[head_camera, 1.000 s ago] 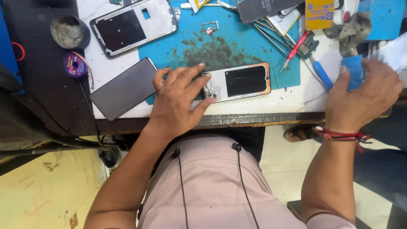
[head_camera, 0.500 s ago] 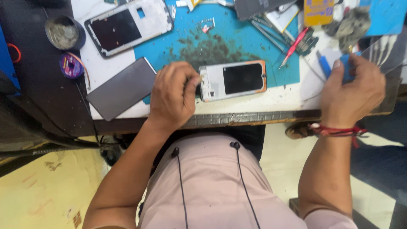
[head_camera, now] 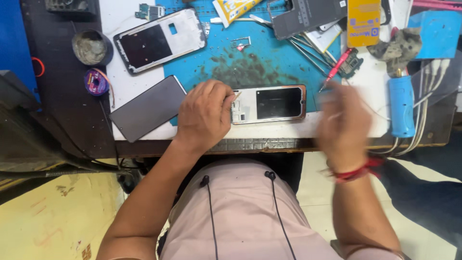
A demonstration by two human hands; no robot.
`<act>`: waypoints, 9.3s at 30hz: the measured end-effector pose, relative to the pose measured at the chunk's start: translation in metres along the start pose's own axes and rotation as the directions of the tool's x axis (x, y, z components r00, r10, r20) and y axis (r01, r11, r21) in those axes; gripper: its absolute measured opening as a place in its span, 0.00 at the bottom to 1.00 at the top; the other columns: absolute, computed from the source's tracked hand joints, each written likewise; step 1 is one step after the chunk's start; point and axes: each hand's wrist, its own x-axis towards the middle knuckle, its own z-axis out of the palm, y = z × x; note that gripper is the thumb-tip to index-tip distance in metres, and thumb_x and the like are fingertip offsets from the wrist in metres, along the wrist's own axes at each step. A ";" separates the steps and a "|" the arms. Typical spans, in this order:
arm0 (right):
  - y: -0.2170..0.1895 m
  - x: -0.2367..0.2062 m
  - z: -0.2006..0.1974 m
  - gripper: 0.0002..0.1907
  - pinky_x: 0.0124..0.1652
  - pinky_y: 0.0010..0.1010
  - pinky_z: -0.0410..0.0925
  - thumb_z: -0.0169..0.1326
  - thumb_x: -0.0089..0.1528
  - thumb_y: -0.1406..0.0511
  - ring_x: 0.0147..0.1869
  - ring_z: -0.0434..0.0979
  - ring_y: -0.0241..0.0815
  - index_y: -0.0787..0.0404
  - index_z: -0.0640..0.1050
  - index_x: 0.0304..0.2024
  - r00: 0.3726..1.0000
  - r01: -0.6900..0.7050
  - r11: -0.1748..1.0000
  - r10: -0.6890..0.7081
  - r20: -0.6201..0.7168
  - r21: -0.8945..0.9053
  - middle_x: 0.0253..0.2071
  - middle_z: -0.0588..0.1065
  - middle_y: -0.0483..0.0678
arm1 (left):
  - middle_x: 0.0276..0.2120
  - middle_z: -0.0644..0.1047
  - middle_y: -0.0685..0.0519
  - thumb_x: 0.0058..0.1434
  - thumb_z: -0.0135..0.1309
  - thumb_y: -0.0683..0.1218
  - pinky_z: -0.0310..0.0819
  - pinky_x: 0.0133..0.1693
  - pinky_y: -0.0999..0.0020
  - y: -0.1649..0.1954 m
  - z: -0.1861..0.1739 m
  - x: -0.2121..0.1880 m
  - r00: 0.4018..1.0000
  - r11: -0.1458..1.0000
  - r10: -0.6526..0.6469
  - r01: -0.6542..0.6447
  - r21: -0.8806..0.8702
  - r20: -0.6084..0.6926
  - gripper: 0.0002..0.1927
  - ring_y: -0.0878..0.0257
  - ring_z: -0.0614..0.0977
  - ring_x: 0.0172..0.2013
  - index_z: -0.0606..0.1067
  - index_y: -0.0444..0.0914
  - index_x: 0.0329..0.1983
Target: The person disassembles a smartphone, removes the back cover, and uses a hot air gun to heat the device. They then wipe the screen with a cloth and use a screwdriver to remove screws and adjust internal components. The person continues to manipulate the phone's internal parts and reassemble the device.
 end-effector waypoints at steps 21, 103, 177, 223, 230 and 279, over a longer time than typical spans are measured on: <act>-0.053 0.030 0.057 0.08 0.40 0.39 0.69 0.61 0.64 0.66 0.42 0.78 0.49 0.57 0.82 0.47 0.923 0.260 0.952 -0.293 0.248 0.159 0.41 0.77 0.48 | 0.23 0.76 0.54 0.56 0.68 0.62 0.67 0.38 0.55 0.010 -0.029 -0.034 0.961 0.994 -0.087 0.068 0.082 0.264 0.26 0.55 0.77 0.30 0.75 0.39 0.18; -0.064 0.036 0.076 0.07 0.41 0.39 0.71 0.64 0.61 0.69 0.43 0.80 0.52 0.61 0.84 0.42 0.920 0.268 0.957 -0.288 0.264 0.109 0.43 0.77 0.49 | 0.46 0.75 0.55 0.57 0.67 0.62 0.67 0.44 0.57 -0.006 -0.009 -0.032 0.999 0.987 0.012 -0.018 0.159 0.038 0.30 0.56 0.73 0.41 0.81 0.39 0.56; -0.067 0.027 0.065 0.06 0.39 0.37 0.71 0.63 0.59 0.69 0.41 0.80 0.49 0.60 0.82 0.39 0.843 0.329 0.920 -0.388 0.373 0.214 0.41 0.78 0.48 | 0.50 0.74 0.54 0.56 0.68 0.57 0.66 0.45 0.55 -0.008 -0.011 -0.033 0.996 0.986 0.018 -0.031 0.162 0.084 0.28 0.55 0.74 0.44 0.79 0.40 0.57; -0.070 0.030 0.081 0.07 0.42 0.40 0.69 0.62 0.63 0.71 0.45 0.77 0.52 0.60 0.82 0.44 0.935 0.285 0.957 -0.289 0.204 0.048 0.42 0.78 0.49 | 0.47 0.74 0.53 0.57 0.67 0.59 0.67 0.45 0.56 -0.009 -0.011 -0.030 0.998 0.989 0.015 -0.024 0.148 0.063 0.30 0.55 0.74 0.42 0.79 0.39 0.57; -0.072 0.026 0.080 0.08 0.43 0.40 0.69 0.61 0.62 0.72 0.44 0.76 0.52 0.61 0.81 0.44 0.932 0.293 0.954 -0.299 0.206 0.060 0.42 0.78 0.49 | 0.47 0.74 0.54 0.57 0.67 0.58 0.67 0.45 0.56 -0.009 -0.011 -0.033 0.998 0.988 0.012 -0.022 0.152 0.067 0.29 0.56 0.74 0.42 0.80 0.39 0.57; -0.061 0.042 0.051 0.07 0.39 0.35 0.71 0.63 0.62 0.72 0.41 0.79 0.46 0.59 0.84 0.43 0.864 0.251 0.946 -0.314 0.394 0.204 0.42 0.79 0.48 | 0.46 0.74 0.53 0.61 0.65 0.63 0.65 0.43 0.56 -0.007 -0.010 -0.033 0.998 0.984 0.022 -0.033 0.178 0.064 0.29 0.55 0.73 0.42 0.80 0.39 0.56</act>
